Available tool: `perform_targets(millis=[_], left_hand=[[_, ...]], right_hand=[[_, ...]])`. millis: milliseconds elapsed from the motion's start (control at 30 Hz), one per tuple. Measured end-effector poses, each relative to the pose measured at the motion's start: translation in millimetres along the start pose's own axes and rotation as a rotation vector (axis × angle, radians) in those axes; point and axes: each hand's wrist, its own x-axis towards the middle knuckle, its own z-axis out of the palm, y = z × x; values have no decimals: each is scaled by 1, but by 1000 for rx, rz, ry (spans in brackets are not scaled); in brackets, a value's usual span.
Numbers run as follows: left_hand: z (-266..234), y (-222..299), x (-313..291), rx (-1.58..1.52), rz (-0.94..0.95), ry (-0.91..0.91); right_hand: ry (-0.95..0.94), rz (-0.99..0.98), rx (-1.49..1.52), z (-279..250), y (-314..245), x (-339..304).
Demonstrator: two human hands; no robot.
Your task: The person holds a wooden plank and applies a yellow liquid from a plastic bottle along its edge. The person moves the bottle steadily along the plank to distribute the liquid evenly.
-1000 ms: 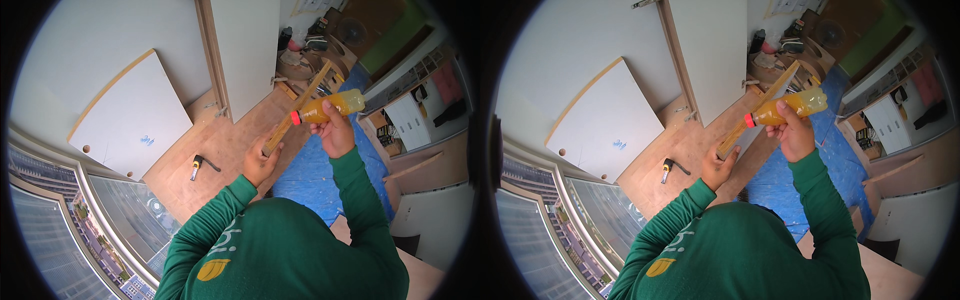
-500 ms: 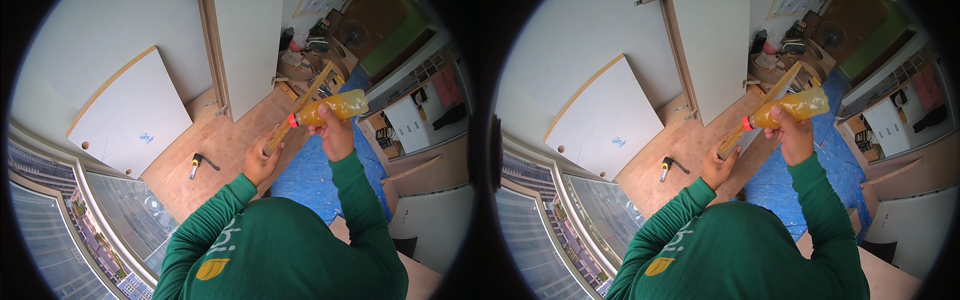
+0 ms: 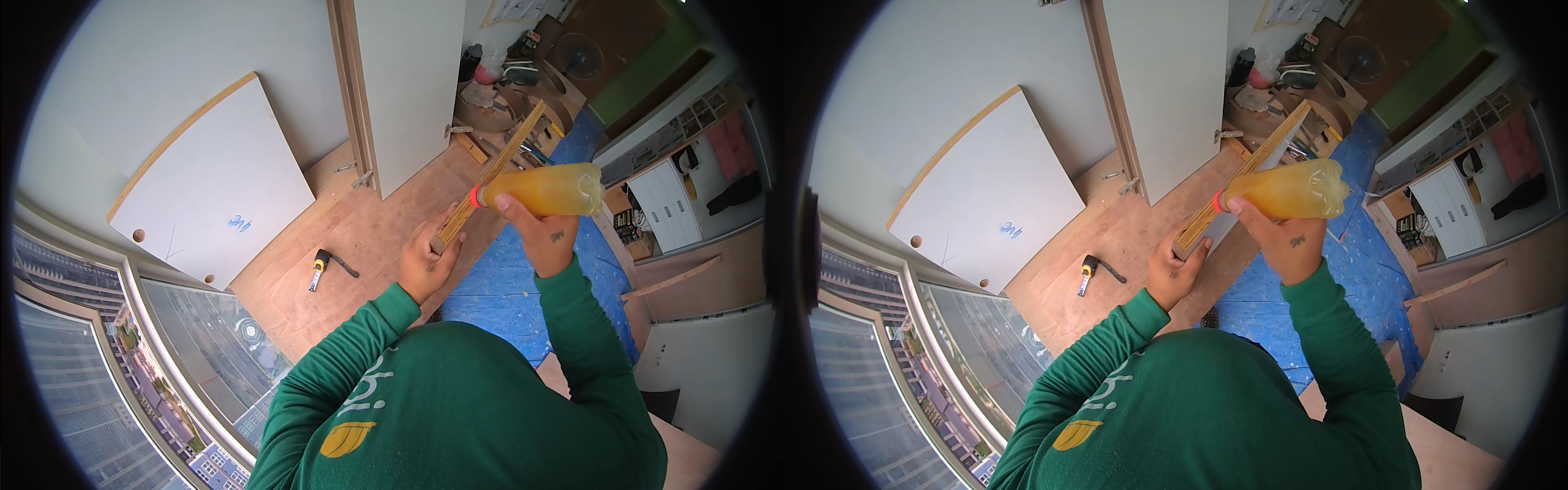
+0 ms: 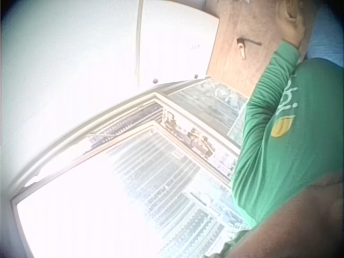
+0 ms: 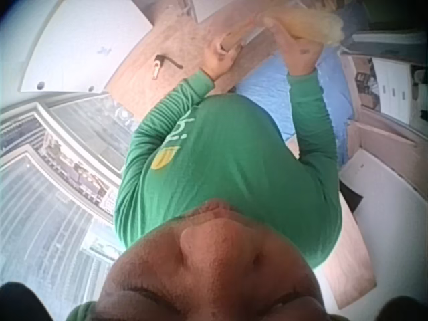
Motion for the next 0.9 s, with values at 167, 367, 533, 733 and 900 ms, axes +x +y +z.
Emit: perform_targets(millis=[167, 367, 533, 733, 900], left_hand=[[0, -1, 3, 2, 15, 2], [0, -4, 0, 11, 0, -27], [-2, -7, 0, -45, -26, -9], [-1, -4, 1, 3, -15, -5], [-4, -4, -3, -18, -44, -24]], right_hand=[[-52, -15, 62, 6, -12, -4], [-60, 15, 62, 8, -17, 3], [-176, -188, 3, 12, -24, -7], [-53, 74, 103, 12, -21, 0], [-123, -105, 8, 19, -20, -11]])
